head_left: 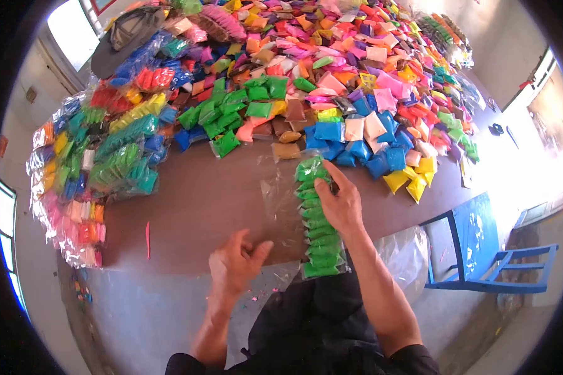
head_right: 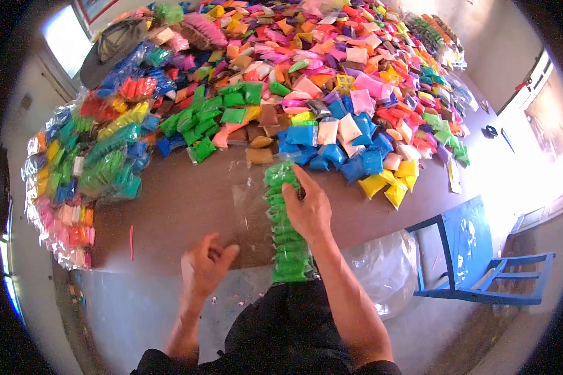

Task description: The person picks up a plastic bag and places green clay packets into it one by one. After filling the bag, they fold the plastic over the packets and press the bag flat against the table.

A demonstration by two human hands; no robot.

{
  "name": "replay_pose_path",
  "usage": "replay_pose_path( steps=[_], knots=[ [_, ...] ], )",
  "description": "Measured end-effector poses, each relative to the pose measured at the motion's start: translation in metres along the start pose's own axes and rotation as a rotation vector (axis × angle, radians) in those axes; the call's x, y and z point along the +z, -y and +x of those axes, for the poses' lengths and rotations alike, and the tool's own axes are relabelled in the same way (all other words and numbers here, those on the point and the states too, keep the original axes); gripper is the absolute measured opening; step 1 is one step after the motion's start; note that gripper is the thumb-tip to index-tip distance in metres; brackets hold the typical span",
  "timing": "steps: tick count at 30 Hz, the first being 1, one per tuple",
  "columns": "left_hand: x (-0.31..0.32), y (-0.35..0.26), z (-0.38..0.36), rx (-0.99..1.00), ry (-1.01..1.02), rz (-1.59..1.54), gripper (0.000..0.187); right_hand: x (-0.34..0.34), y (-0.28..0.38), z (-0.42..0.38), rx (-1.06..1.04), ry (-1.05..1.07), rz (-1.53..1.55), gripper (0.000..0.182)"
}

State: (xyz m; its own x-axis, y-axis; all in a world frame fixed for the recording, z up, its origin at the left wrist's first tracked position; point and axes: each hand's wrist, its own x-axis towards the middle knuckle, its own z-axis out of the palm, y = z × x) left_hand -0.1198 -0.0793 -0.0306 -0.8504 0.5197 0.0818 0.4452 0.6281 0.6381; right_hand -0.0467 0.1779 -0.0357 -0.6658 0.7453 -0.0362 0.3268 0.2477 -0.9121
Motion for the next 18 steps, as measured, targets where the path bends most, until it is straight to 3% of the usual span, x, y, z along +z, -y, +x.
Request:
replay_pose_path(
  steps=[5, 9, 11, 13, 18],
  knots=[
    [-0.002, -0.006, -0.018, -0.001, 0.026, 0.147, 0.035, 0.037, -0.001, -0.024, 0.009, -0.248, 0.005, 0.051],
    [-0.007, 0.023, -0.001, -0.004, 0.02, 0.014, 0.021, 0.06, 0.007, -0.045, -0.005, -0.393, 0.01, 0.055],
    [-0.018, 0.031, 0.009, 0.092, -0.064, 0.023, 0.017, 0.069, 0.01, -0.057, -0.042, -0.417, 0.01, 0.058],
    [-0.032, 0.036, 0.023, 0.092, -0.022, -0.01, 0.016, 0.075, 0.019, -0.07, -0.034, -0.38, 0.039, 0.061],
    [-0.047, 0.067, 0.07, 0.102, 0.067, -0.031, 0.017, 0.063, 0.001, -0.073, -0.269, -0.379, -0.11, 0.057]
  ],
)
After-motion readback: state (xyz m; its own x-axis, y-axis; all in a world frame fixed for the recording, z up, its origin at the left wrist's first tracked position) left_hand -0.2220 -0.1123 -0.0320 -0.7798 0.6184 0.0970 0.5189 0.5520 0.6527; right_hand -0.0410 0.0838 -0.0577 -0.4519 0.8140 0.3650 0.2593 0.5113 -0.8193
